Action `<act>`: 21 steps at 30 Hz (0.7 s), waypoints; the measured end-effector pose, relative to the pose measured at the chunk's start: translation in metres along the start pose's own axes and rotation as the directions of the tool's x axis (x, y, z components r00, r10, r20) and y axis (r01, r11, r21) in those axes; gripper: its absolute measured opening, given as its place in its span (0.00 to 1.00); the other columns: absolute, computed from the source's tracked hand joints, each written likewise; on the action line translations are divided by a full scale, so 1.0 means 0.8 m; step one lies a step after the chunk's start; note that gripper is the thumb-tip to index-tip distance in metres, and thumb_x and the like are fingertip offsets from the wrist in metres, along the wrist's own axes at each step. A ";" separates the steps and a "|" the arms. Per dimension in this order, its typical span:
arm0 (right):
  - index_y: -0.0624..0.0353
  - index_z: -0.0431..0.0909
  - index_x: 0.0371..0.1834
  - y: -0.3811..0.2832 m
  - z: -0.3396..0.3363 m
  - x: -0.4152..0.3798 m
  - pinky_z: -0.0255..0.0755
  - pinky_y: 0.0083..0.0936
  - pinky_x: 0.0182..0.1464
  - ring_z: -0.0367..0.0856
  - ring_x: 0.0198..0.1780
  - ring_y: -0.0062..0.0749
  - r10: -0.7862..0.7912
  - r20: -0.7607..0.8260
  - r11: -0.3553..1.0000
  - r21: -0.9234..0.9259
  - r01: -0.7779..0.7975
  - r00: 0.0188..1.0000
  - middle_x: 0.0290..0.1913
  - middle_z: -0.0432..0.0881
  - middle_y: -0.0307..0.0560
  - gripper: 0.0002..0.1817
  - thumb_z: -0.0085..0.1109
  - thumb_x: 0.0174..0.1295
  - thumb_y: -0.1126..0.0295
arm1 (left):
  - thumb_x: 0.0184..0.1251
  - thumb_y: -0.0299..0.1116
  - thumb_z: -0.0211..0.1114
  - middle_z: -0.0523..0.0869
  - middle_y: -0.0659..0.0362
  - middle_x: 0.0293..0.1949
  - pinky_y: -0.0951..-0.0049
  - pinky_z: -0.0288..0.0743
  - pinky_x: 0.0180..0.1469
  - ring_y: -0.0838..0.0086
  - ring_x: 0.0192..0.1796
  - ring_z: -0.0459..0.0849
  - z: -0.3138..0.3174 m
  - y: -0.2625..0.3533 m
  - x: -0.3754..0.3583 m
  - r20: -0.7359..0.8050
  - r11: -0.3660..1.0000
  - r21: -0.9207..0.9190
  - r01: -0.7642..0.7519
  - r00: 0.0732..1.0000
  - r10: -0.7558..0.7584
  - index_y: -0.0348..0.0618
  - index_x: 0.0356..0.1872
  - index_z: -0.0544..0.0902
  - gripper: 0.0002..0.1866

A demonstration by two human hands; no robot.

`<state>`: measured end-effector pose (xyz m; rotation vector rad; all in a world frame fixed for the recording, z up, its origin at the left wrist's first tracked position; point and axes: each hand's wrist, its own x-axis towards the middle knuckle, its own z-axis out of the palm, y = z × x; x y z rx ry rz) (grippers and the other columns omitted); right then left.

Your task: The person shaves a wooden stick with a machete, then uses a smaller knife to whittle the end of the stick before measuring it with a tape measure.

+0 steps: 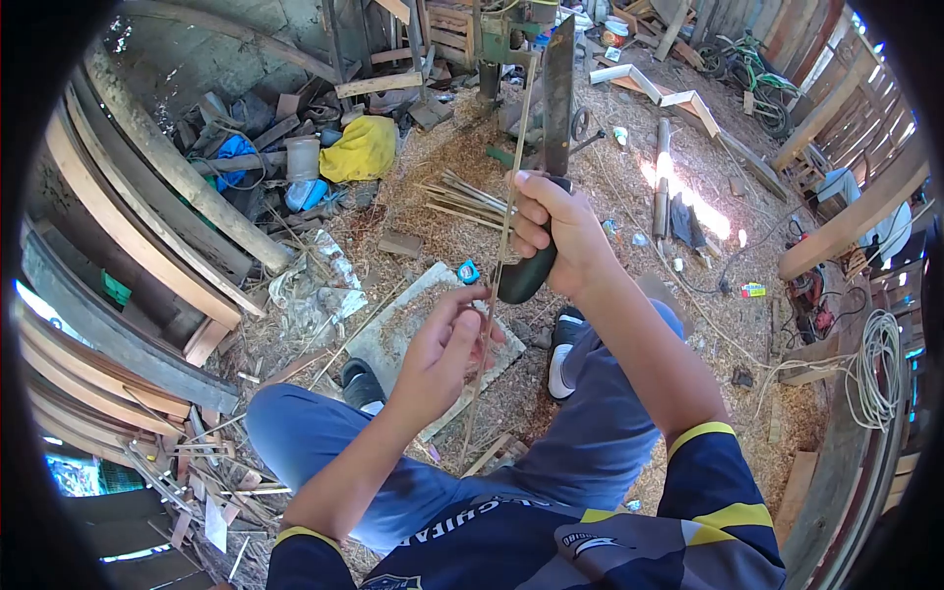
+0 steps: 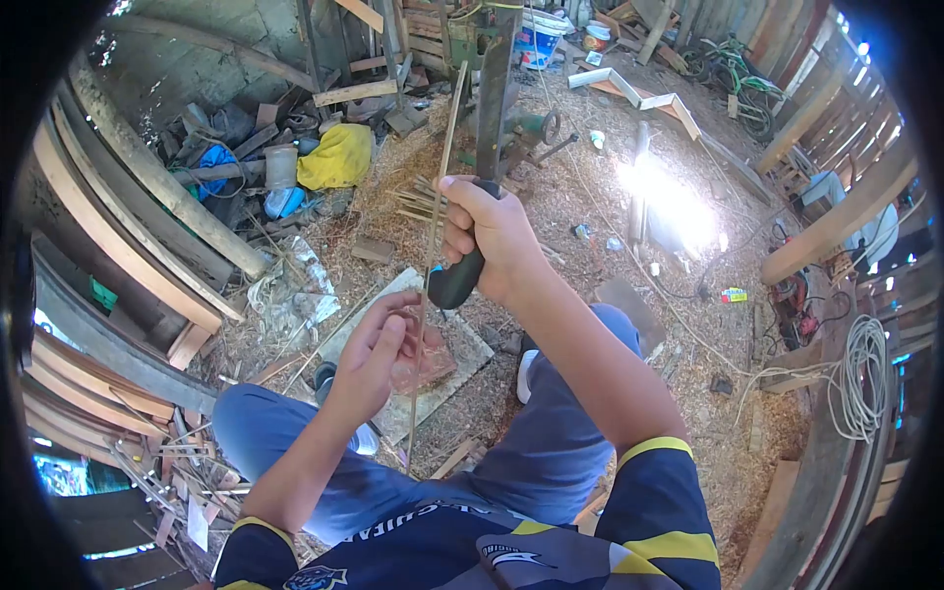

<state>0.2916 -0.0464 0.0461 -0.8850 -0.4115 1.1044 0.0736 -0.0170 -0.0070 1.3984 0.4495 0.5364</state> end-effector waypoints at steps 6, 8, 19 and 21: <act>0.57 0.80 0.46 -0.009 0.006 -0.005 0.63 0.24 0.22 0.67 0.17 0.17 -0.007 -0.024 0.984 -0.176 0.002 1.000 0.21 0.70 0.30 0.15 0.63 0.76 0.55 | 0.88 0.34 0.49 0.75 0.66 0.29 0.83 0.64 0.26 0.88 0.24 0.69 0.010 0.051 0.012 -0.048 0.997 0.018 0.073 0.996 -0.072 0.41 0.62 0.72 0.11; 0.60 0.81 0.48 -0.003 0.009 -0.008 0.63 0.22 0.20 0.68 0.16 0.18 -0.080 -0.092 0.971 -0.232 0.057 0.993 0.20 0.70 0.31 0.20 0.60 0.77 0.51 | 0.88 0.32 0.48 0.70 0.68 0.28 0.83 0.60 0.24 0.88 0.23 0.65 0.003 0.053 0.019 -0.113 0.996 -0.080 0.033 0.993 -0.042 0.40 0.57 0.72 0.09; 0.56 0.81 0.35 0.019 -0.004 -0.015 0.70 0.34 0.25 0.80 0.21 0.33 -0.464 0.421 0.119 -0.842 0.526 0.779 0.20 0.77 0.43 0.20 0.68 0.70 0.50 | 0.86 0.33 0.48 0.71 0.66 0.26 0.82 0.56 0.20 0.88 0.20 0.62 -0.022 0.046 0.015 -0.226 0.988 -0.131 -0.080 0.973 0.049 0.43 0.48 0.74 0.07; 0.54 0.82 0.36 0.022 0.005 -0.016 0.75 0.35 0.28 0.83 0.25 0.43 -0.401 0.562 -0.061 -0.804 0.591 0.724 0.23 0.81 0.45 0.21 0.73 0.63 0.48 | 0.87 0.34 0.47 0.72 0.66 0.26 0.82 0.56 0.21 0.88 0.20 0.62 -0.021 0.048 0.015 -0.247 0.986 -0.141 -0.084 0.968 0.047 0.42 0.47 0.75 0.09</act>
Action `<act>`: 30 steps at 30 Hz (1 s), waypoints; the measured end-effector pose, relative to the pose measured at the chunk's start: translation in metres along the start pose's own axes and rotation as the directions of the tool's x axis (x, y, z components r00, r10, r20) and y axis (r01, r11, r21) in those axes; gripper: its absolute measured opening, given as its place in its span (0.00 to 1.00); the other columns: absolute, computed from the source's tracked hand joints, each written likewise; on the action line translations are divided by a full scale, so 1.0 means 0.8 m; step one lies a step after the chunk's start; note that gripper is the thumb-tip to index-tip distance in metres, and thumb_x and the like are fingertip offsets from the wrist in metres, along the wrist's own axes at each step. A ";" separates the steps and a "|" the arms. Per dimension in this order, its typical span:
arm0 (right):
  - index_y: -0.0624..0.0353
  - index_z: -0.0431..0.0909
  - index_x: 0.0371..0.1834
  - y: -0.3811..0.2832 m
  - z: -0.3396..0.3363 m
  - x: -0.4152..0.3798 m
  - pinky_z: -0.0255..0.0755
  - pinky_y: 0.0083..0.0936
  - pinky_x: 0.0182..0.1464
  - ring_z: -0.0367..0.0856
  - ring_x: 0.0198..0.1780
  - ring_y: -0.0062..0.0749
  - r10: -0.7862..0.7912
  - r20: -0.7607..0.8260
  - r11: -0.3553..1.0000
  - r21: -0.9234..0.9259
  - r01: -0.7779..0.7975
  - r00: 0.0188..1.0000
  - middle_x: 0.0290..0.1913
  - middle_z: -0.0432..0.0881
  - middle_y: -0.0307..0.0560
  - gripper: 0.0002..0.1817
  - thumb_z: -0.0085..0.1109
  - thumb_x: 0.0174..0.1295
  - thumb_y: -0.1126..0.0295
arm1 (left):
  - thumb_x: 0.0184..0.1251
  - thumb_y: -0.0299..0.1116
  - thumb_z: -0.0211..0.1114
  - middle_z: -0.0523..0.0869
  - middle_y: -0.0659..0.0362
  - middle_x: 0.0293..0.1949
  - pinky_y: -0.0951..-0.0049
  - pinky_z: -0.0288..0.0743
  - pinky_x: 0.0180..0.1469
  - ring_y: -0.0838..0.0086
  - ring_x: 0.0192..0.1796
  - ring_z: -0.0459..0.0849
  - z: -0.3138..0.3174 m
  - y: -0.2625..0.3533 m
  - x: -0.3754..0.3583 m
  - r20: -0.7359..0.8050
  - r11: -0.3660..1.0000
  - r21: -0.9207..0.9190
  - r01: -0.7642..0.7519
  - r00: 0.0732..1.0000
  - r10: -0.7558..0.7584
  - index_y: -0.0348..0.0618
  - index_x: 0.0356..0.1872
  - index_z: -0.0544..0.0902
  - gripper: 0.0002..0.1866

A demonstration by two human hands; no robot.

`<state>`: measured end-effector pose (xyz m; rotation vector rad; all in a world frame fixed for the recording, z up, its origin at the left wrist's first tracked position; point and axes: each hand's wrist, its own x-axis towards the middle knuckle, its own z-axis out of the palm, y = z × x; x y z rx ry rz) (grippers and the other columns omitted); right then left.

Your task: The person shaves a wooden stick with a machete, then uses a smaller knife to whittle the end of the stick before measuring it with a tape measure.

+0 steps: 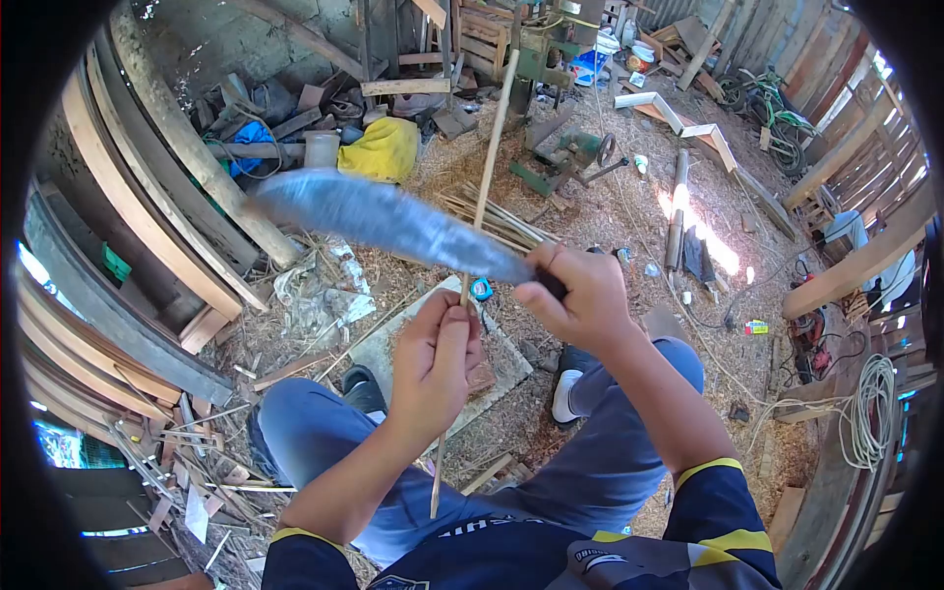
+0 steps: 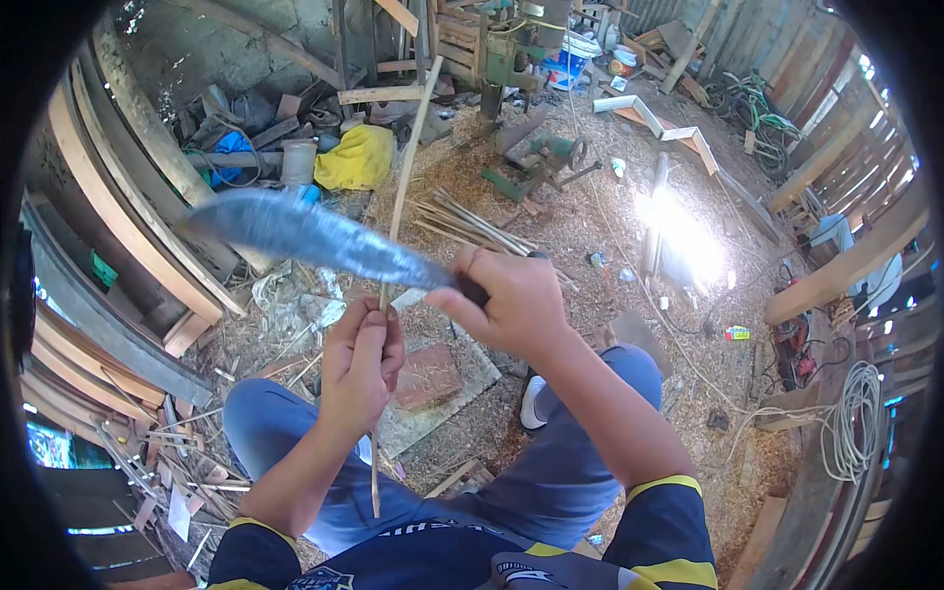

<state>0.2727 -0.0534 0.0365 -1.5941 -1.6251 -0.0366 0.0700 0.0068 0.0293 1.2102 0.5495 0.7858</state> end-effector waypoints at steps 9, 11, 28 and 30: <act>0.51 0.81 0.36 0.007 0.024 0.014 0.72 0.36 0.25 0.80 0.22 0.39 -0.324 0.047 0.934 -0.143 0.327 0.945 0.22 0.76 0.39 0.26 0.72 0.59 0.38 | 0.87 0.33 0.53 0.76 0.63 0.19 0.72 0.69 0.28 0.81 0.22 0.75 -0.027 0.000 -0.016 0.007 0.915 0.391 -0.096 0.995 0.101 0.33 0.39 0.82 0.16; 0.51 0.80 0.35 0.008 0.023 0.017 0.72 0.35 0.25 0.80 0.21 0.38 -0.340 0.037 0.924 -0.171 0.341 0.940 0.22 0.76 0.39 0.27 0.72 0.58 0.37 | 0.87 0.33 0.53 0.77 0.62 0.19 0.71 0.70 0.28 0.80 0.22 0.76 -0.028 0.007 -0.015 0.012 0.889 0.431 -0.152 0.987 0.163 0.34 0.35 0.83 0.18; 0.53 0.78 0.26 0.034 0.012 0.024 0.74 0.38 0.26 0.82 0.21 0.45 -0.005 -0.024 0.966 -0.257 -0.001 1.000 0.20 0.80 0.47 0.24 0.68 0.66 0.43 | 0.86 0.28 0.52 0.71 0.71 0.22 0.81 0.59 0.25 0.91 0.24 0.67 -0.040 0.009 -0.046 -0.030 0.875 0.479 -0.075 0.994 0.101 0.38 0.46 0.78 0.08; 0.54 0.78 0.27 0.044 0.011 0.020 0.73 0.40 0.27 0.82 0.22 0.47 0.060 -0.070 0.962 -0.262 -0.076 0.996 0.20 0.80 0.49 0.24 0.67 0.67 0.44 | 0.86 0.28 0.53 0.72 0.70 0.22 0.81 0.60 0.25 0.91 0.24 0.69 -0.043 0.002 -0.051 -0.005 0.867 0.489 -0.095 0.994 0.111 0.38 0.47 0.79 0.07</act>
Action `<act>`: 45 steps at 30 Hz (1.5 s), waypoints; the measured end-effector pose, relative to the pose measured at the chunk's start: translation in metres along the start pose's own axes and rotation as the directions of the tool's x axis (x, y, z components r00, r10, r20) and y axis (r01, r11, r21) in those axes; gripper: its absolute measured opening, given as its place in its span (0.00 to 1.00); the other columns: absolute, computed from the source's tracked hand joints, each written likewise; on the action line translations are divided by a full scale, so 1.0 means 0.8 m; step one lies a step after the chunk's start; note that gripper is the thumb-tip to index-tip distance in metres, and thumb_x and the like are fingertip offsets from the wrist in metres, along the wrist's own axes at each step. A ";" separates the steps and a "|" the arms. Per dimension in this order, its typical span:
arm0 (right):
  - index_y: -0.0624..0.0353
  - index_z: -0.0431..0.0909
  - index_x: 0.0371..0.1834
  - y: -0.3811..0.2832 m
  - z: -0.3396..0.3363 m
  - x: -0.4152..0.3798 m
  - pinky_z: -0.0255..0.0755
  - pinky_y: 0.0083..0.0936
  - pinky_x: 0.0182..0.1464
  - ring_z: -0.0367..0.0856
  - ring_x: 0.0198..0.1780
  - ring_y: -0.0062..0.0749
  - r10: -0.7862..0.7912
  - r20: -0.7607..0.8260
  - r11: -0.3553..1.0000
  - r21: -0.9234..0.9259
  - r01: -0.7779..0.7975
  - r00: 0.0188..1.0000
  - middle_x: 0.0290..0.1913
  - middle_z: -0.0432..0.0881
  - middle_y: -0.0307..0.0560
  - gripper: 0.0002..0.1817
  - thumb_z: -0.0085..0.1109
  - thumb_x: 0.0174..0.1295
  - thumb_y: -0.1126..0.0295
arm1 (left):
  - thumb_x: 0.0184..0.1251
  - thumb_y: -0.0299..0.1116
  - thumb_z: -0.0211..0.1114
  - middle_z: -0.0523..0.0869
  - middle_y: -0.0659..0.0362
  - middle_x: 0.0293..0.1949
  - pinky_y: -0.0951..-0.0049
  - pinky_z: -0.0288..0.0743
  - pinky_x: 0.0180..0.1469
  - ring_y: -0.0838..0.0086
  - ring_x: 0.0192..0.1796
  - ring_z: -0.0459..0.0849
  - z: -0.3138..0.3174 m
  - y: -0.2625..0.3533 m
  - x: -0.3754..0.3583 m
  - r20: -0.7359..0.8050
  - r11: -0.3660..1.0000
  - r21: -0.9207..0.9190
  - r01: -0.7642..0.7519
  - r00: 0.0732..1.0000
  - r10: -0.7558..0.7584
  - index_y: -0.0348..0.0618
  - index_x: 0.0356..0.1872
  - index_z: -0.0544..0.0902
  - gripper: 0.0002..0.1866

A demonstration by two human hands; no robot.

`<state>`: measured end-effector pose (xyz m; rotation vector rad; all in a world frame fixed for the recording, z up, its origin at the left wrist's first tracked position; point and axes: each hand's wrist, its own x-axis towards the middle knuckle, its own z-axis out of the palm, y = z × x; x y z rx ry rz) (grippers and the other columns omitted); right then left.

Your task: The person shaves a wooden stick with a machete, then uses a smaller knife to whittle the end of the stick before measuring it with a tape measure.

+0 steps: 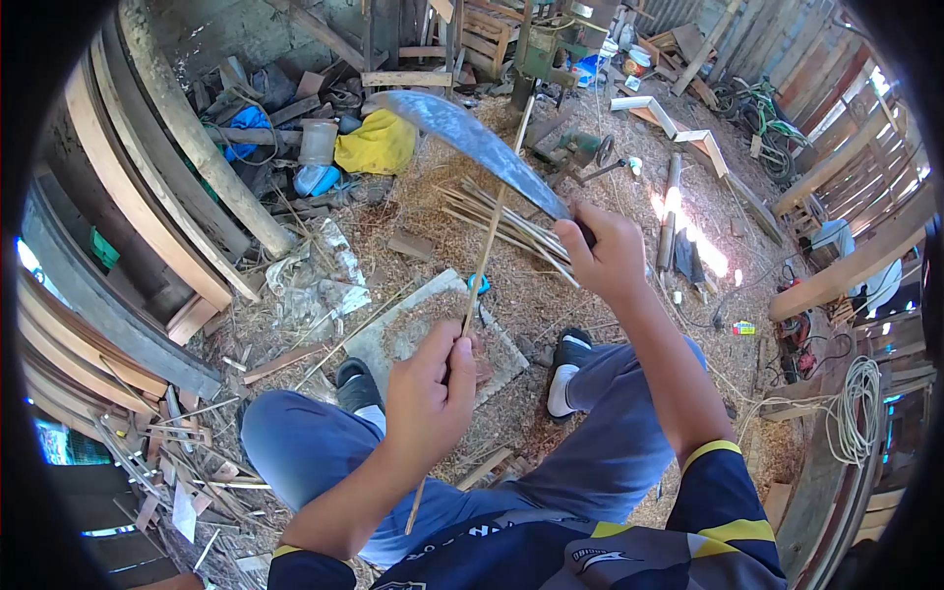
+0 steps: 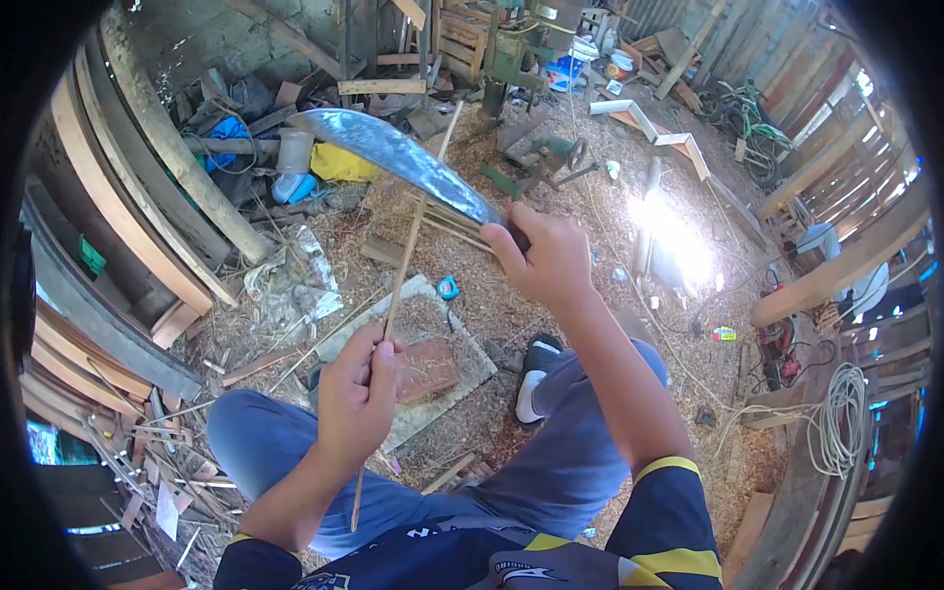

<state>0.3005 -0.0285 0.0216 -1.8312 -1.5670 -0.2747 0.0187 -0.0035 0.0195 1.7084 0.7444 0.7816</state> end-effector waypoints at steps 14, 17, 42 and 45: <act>0.57 0.77 0.25 0.052 -0.008 0.001 0.61 0.26 0.17 0.68 0.13 0.21 0.685 0.258 0.395 0.653 -0.646 0.681 0.17 0.73 0.37 0.37 0.48 0.78 0.34 | 0.80 0.28 0.60 0.76 0.63 0.18 0.76 0.61 0.23 0.88 0.20 0.70 -0.002 -0.016 -0.023 -0.021 0.945 0.300 -0.129 0.990 0.142 0.38 0.47 0.82 0.05; 0.57 0.78 0.28 0.007 -0.005 -0.002 0.57 0.22 0.15 0.65 0.11 0.21 0.666 0.320 0.271 0.738 -0.618 0.674 0.16 0.71 0.36 0.35 0.47 0.79 0.35 | 0.80 0.28 0.60 0.77 0.63 0.19 0.76 0.61 0.23 0.88 0.21 0.70 -0.002 -0.017 -0.024 -0.014 0.958 0.272 -0.086 0.996 0.093 0.38 0.47 0.82 0.05; 0.53 0.77 0.46 -0.029 -0.016 0.001 0.63 0.25 0.22 0.68 0.15 0.19 0.354 0.535 -0.169 0.843 -0.511 0.767 0.20 0.70 0.30 0.10 0.69 0.71 0.66 | 0.86 0.39 0.53 0.86 0.59 0.30 0.79 0.76 0.32 0.82 0.28 0.82 0.014 -0.013 -0.012 0.318 0.987 0.039 0.155 0.935 -0.160 0.36 0.52 0.81 0.16; 0.54 0.76 0.47 -0.038 -0.014 0.000 0.63 0.26 0.22 0.68 0.15 0.19 0.348 0.548 -0.161 0.834 -0.527 0.761 0.20 0.69 0.31 0.11 0.69 0.71 0.66 | 0.86 0.41 0.55 0.87 0.56 0.35 0.79 0.79 0.36 0.80 0.32 0.84 0.025 -0.023 0.002 0.241 0.992 -0.118 0.046 0.970 -0.017 0.36 0.59 0.77 0.17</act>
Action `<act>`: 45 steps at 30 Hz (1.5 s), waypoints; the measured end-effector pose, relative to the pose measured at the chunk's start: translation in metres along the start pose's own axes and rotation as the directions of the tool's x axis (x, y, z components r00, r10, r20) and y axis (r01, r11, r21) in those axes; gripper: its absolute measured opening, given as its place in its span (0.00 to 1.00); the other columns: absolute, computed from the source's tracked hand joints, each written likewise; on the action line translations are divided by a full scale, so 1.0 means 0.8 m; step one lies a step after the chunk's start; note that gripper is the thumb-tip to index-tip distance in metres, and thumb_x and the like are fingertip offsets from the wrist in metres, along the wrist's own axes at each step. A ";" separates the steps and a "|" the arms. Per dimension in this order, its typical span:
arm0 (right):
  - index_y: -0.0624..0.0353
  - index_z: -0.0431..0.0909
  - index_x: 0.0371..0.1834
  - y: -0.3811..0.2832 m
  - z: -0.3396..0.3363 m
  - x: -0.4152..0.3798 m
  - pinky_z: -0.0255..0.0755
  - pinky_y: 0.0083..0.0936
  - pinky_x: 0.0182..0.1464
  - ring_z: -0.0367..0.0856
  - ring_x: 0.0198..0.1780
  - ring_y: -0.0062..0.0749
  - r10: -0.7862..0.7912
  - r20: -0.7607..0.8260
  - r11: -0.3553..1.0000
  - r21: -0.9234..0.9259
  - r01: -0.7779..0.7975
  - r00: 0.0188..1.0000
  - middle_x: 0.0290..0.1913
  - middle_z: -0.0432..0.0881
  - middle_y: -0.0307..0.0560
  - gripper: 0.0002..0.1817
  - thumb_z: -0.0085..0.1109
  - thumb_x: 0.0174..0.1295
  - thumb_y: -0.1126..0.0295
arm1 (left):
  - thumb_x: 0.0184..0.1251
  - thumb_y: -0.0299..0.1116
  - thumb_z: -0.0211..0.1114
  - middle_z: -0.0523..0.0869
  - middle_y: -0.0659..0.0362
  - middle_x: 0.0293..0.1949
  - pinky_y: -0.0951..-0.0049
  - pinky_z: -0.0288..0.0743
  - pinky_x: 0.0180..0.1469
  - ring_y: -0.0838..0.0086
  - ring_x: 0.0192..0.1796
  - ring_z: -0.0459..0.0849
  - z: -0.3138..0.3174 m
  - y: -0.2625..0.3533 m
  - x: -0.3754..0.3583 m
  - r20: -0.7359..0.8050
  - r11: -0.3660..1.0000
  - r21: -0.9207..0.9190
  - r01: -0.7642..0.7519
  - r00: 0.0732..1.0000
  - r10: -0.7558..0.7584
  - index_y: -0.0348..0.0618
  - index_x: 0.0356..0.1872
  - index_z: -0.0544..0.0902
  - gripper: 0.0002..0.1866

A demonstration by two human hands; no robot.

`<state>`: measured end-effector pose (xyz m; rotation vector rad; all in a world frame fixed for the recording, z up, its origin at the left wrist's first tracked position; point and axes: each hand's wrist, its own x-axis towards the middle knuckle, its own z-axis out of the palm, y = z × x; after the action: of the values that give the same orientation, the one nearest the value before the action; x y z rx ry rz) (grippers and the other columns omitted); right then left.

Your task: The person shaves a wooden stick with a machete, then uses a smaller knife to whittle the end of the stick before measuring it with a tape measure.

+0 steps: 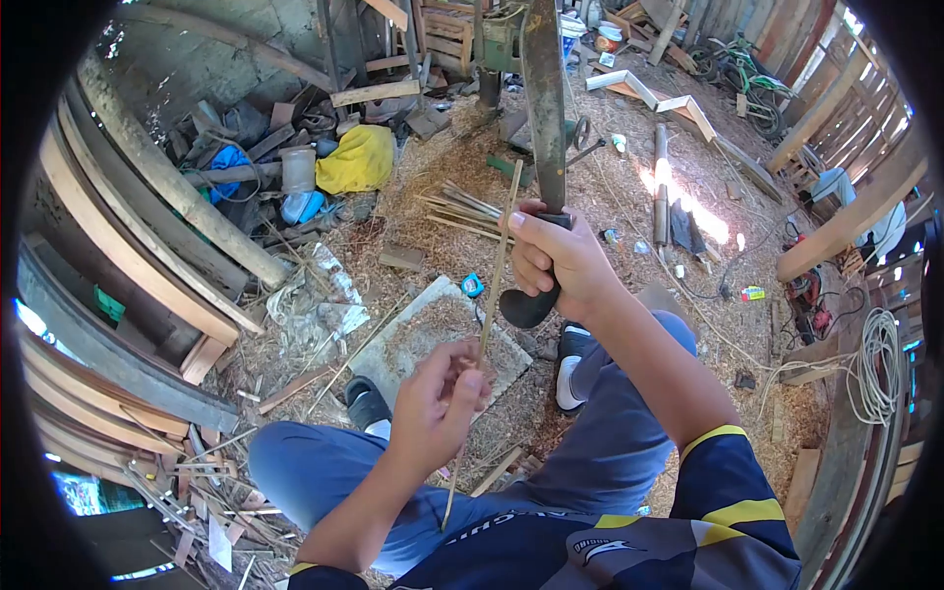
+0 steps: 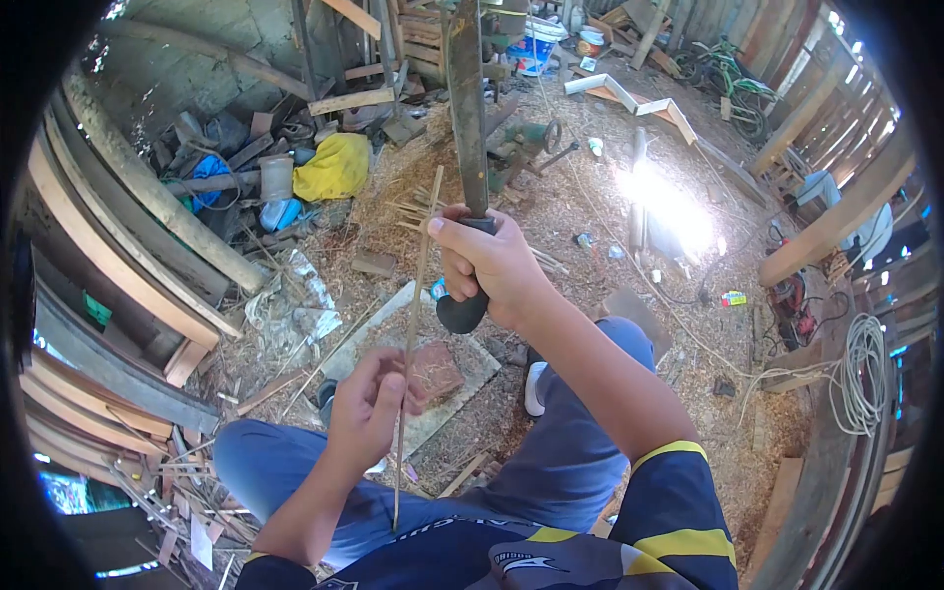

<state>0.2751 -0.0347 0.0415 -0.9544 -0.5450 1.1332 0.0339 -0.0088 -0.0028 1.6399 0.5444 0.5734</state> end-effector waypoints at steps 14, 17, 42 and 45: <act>0.58 0.77 0.40 0.006 -0.008 0.018 0.61 0.22 0.19 0.67 0.14 0.17 -0.331 0.022 0.915 -0.238 0.326 0.943 0.18 0.71 0.35 0.20 0.52 0.82 0.53 | 0.86 0.30 0.53 0.76 0.64 0.23 0.78 0.67 0.25 0.84 0.23 0.73 0.027 0.058 0.060 -0.094 0.979 -0.203 0.012 0.995 -0.032 0.41 0.50 0.72 0.04; 0.58 0.76 0.32 -0.004 -0.016 0.005 0.60 0.21 0.22 0.67 0.17 0.17 -0.471 0.094 0.770 -0.442 0.461 0.877 0.18 0.72 0.35 0.27 0.44 0.85 0.49 | 0.87 0.33 0.50 0.75 0.64 0.24 0.80 0.64 0.24 0.84 0.22 0.71 0.035 0.043 0.067 -0.156 0.958 -0.252 -0.137 0.983 0.099 0.42 0.50 0.72 0.06; 0.52 0.79 0.30 -0.056 -0.054 -0.052 0.74 0.32 0.25 0.82 0.22 0.35 -0.571 0.669 -0.463 -0.741 0.487 0.476 0.20 0.78 0.37 0.30 0.72 0.56 0.34 | 0.88 0.33 0.46 0.69 0.67 0.23 0.78 0.58 0.25 0.86 0.22 0.62 0.067 0.066 0.034 -0.062 0.961 -0.277 -0.029 0.998 0.012 0.39 0.48 0.73 0.10; 0.52 0.78 0.28 -0.061 -0.061 -0.047 0.73 0.33 0.25 0.82 0.22 0.35 -0.558 0.667 -0.466 -0.744 0.479 0.493 0.20 0.78 0.37 0.31 0.72 0.56 0.33 | 0.88 0.33 0.45 0.69 0.67 0.22 0.78 0.59 0.25 0.85 0.22 0.63 0.068 0.066 0.028 -0.050 0.966 -0.256 0.042 0.997 -0.057 0.39 0.47 0.73 0.11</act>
<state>0.3248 -0.0927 0.0618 -1.5725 -1.7670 -0.7143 0.0881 -0.0426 0.0444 1.3660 0.5288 0.6281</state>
